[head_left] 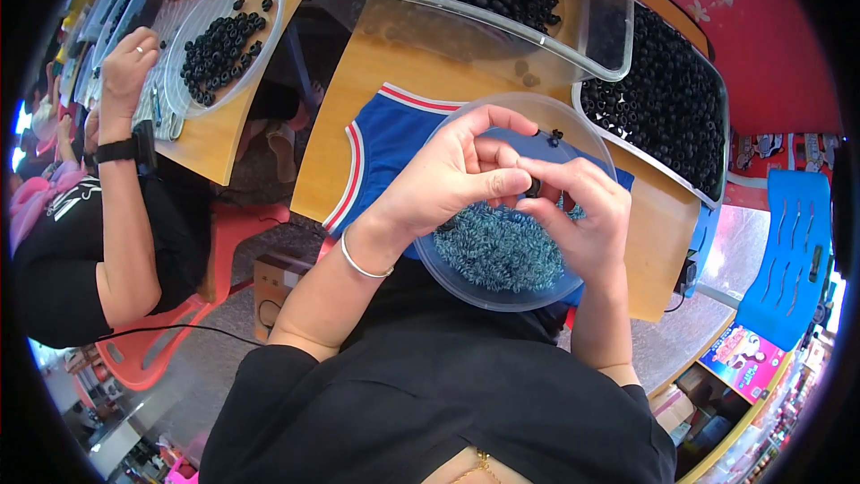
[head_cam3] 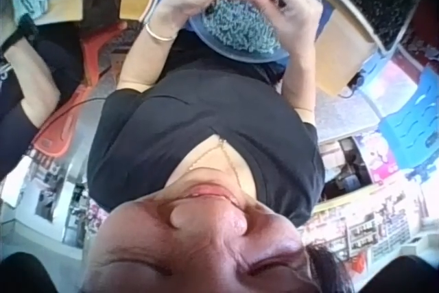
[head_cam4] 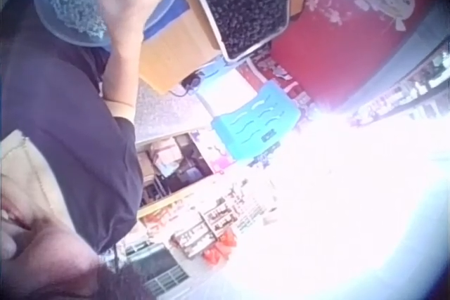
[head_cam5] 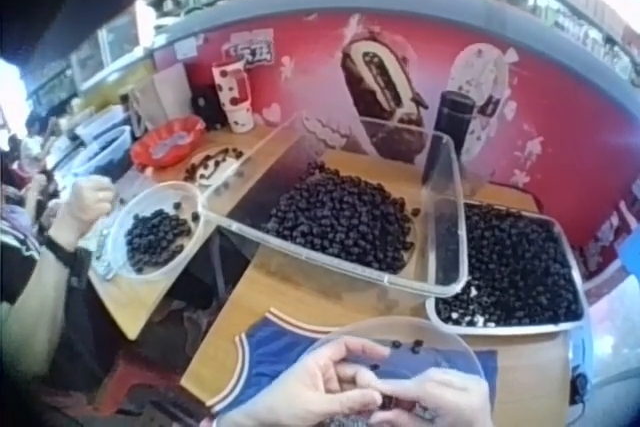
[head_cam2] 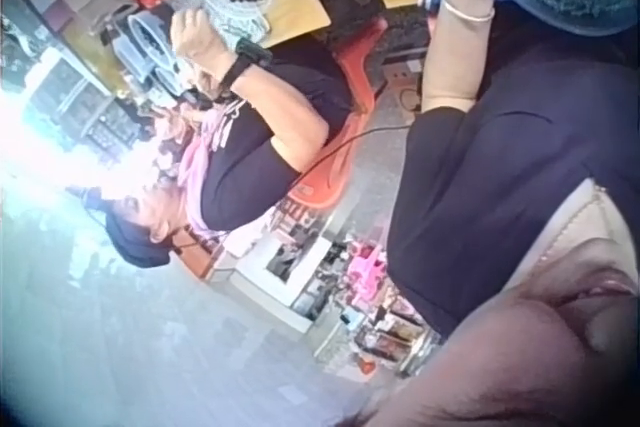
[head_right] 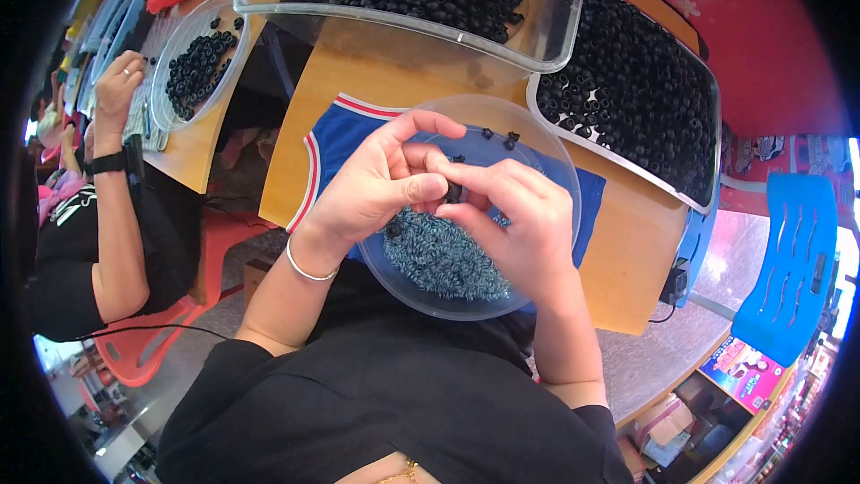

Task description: The person assembles small parts by inserting blue ribbed plugs into black grommets by hand. The person also transfers black grommets from a metal tray into the plastic bowl.

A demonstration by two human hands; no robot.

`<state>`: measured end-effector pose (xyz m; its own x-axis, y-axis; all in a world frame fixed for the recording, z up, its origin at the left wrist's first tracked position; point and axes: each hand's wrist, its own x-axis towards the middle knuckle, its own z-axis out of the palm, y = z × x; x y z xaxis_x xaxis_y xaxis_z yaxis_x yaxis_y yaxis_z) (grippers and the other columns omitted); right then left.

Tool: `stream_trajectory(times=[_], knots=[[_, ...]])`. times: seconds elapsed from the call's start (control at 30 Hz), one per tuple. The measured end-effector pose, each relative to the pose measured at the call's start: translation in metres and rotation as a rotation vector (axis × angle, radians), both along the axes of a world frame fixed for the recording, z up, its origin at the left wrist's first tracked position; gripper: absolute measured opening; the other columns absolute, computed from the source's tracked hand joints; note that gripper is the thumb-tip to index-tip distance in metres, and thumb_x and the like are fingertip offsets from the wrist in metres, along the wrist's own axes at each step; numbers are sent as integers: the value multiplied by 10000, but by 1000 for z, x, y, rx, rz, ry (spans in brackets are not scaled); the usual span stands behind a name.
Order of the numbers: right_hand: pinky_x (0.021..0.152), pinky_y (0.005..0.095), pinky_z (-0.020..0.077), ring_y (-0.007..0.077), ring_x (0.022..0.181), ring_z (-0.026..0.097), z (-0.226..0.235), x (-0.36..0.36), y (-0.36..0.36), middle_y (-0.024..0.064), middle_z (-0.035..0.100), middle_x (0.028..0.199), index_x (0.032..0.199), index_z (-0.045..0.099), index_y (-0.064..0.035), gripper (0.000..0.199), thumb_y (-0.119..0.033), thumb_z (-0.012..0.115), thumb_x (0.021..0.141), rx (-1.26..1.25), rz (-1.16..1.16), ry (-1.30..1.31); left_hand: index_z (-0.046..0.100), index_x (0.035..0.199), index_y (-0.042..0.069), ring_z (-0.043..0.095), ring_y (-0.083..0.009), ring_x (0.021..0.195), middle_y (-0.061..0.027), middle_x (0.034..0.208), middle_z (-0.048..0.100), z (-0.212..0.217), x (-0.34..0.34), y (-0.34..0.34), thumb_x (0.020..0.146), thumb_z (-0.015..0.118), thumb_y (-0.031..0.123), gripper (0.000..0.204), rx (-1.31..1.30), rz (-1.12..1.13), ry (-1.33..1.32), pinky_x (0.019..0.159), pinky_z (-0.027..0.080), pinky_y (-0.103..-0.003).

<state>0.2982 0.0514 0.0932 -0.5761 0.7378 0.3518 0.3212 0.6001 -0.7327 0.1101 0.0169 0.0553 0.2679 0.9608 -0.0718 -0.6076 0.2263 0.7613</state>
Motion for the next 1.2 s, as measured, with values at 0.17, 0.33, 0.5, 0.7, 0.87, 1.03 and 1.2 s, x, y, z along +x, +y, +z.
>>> stream_trajectory(times=[0.17,0.33,0.5,0.7,0.87,1.03,1.2], knots=[[580,251,478,125,680,596,-4,11,12,47,643,830,1187,666,-64,463,-81,800,744,-187,-64,89,607,939,34,629,-66,767,-25,850,674,34,-6,27,897,703,60,109,277,268,236,685,513,-205],[680,289,525,199,806,645,-15,13,15,84,653,994,1137,653,-42,350,-41,736,797,-48,34,-159,555,1243,-65,628,-130,997,-109,1146,632,72,-26,102,863,712,-17,413,1386,665,470,889,523,-249],[921,413,506,343,1071,613,-26,7,10,134,635,1201,1136,649,-51,358,-17,697,783,114,78,-342,679,1097,26,623,-89,778,-47,942,662,56,-21,46,863,678,-25,239,751,499,1086,695,509,-215],[934,409,499,320,1061,618,-33,12,10,117,650,1178,1046,665,-17,284,-13,693,763,84,94,-445,669,1026,68,676,-278,823,-114,966,665,10,-9,14,789,710,55,241,699,111,1698,693,545,-342],[849,388,516,295,975,635,-28,16,13,90,673,1042,952,678,-15,215,-18,706,738,79,50,-493,650,960,71,663,-305,842,-121,958,636,-7,2,8,762,698,55,204,616,73,1856,689,539,-385],[718,417,514,302,839,620,-31,15,14,97,603,823,796,613,-40,94,-33,676,727,58,-2,-519,646,941,72,649,-311,789,-108,885,606,-12,8,6,740,712,58,213,564,98,1892,666,531,-399],[683,406,519,307,781,625,-33,17,17,119,606,853,807,611,-33,81,-6,651,741,30,-54,-483,653,1013,22,686,-225,843,-110,947,638,1,1,11,810,661,-34,211,539,167,1312,745,558,-318]])
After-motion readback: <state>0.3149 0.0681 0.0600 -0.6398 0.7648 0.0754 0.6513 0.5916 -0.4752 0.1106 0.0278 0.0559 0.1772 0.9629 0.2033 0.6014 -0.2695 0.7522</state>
